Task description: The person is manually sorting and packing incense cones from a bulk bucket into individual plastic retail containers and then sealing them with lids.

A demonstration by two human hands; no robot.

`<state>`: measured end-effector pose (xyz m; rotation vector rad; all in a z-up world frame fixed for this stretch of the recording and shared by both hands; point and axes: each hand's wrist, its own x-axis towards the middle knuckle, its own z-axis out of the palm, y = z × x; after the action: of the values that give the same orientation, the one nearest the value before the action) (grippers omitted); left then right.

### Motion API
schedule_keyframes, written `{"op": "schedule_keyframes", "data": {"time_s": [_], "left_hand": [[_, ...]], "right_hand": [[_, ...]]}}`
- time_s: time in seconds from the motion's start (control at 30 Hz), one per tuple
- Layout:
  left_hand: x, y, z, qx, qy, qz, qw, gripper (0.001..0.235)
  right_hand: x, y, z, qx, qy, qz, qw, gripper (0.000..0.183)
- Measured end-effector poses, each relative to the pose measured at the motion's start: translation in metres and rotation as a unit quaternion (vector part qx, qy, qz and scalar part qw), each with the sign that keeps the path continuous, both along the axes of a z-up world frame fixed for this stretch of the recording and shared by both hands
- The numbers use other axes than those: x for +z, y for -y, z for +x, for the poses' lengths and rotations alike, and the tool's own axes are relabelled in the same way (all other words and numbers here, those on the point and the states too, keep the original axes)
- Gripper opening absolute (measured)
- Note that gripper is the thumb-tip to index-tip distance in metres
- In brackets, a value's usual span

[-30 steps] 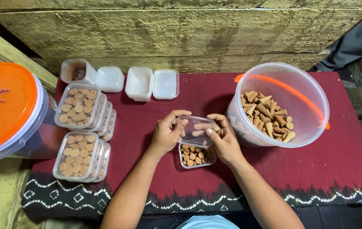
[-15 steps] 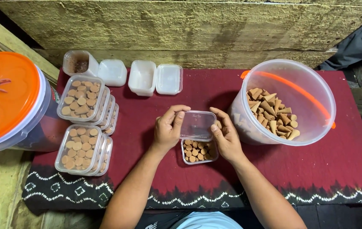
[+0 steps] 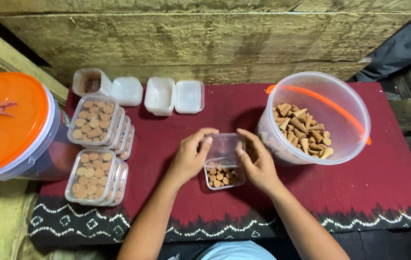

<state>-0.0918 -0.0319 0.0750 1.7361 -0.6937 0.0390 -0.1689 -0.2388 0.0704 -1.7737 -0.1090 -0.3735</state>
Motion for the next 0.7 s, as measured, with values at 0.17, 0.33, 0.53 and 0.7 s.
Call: {"op": "schedule_keyframes", "data": {"time_s": [0.17,0.33,0.53,0.7], "left_hand": [[0.004,-0.008,-0.034,-0.017,-0.002,0.149,0.989,0.03],[-0.032,-0.008,-0.043,0.021,0.003,0.185,0.982,0.027],[-0.055,-0.007,-0.041,0.078,0.001,0.15,0.986,0.025],[-0.061,-0.005,-0.038,0.088,0.005,0.139,0.986,0.025]], "right_hand": [[-0.026,0.01,-0.022,-0.05,-0.029,-0.122,0.991,0.044],[-0.051,0.005,-0.028,-0.06,-0.033,-0.154,0.986,0.041],[-0.07,0.0,-0.023,-0.061,-0.02,-0.117,0.991,0.039],[-0.071,-0.002,-0.025,-0.057,-0.02,-0.099,0.993,0.037]]}}
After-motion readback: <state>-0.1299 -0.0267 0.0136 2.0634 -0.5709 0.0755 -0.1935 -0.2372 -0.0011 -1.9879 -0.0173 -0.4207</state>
